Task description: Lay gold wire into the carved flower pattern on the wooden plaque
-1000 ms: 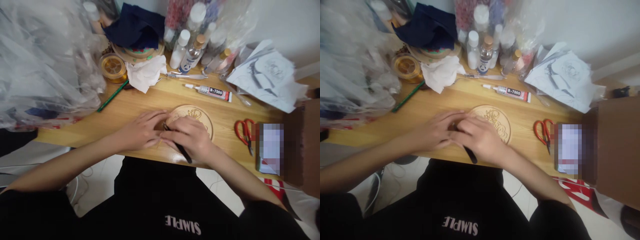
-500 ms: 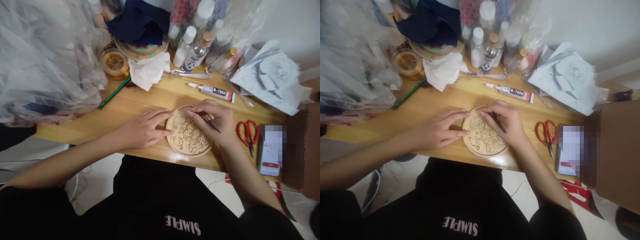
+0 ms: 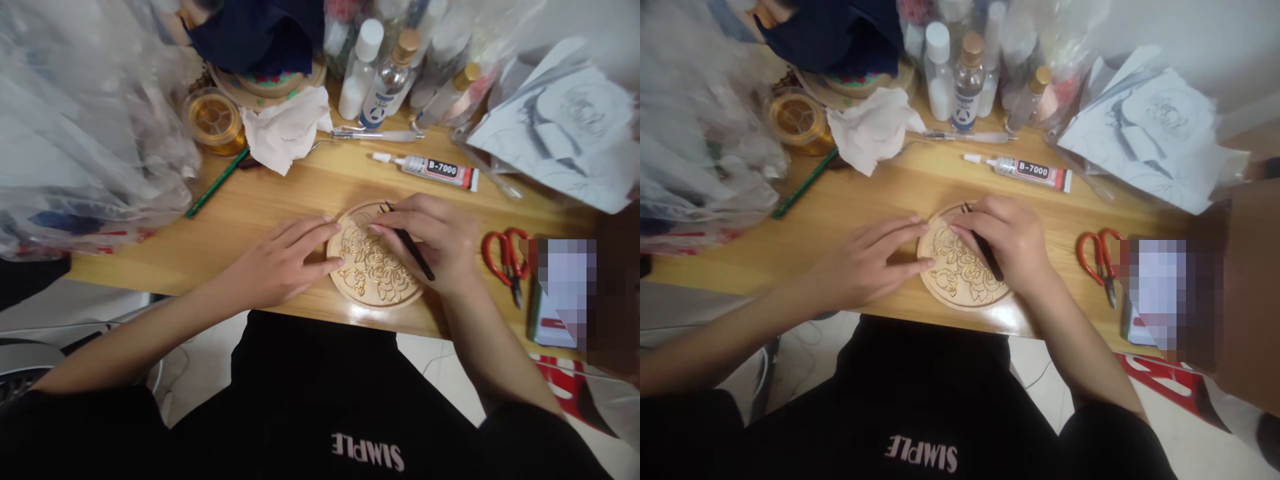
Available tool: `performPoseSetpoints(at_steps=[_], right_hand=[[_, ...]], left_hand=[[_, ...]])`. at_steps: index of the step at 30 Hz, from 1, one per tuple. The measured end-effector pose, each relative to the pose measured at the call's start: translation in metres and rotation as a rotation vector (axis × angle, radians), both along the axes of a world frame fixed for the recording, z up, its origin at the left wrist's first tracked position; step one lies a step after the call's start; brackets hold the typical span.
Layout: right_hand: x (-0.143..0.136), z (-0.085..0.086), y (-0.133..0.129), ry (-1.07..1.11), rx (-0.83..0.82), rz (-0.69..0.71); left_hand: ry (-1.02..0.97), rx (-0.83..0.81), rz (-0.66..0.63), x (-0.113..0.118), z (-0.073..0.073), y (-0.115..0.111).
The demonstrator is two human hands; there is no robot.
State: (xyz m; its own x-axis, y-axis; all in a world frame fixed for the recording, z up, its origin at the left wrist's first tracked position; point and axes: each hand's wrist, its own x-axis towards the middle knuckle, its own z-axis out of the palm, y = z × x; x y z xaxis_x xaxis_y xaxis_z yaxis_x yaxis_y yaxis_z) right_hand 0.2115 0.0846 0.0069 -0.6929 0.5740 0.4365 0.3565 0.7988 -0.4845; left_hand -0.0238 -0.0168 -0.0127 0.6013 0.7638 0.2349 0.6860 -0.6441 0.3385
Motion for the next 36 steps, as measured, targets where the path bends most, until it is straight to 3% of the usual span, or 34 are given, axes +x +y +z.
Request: performPoseSetpoints(at_steps=[8,15,18,24,36], right_hand=[[0.001,0.000,-0.001,-0.045,0.001,-0.036],[0.002,0.001,-0.001,-0.044,0.049,-0.034],[0.002,0.001,-0.002,-0.072,0.047,-0.044],[0.004,-0.002,-0.002,-0.027,0.097,-0.020],[0.001,-0.003,-0.002,-0.027,0.081,-0.014]], left_hand=[[0.090,0.096,0.080,0.006,0.008,-0.010],[-0.034,0.027,0.389,0.037,0.003,-0.037],[-0.070,0.042,0.440,0.050,-0.002,-0.044],[-0.086,0.089,0.450,0.054,-0.010,-0.042],[-0.051,0.115,0.462,0.057,-0.009,-0.042]])
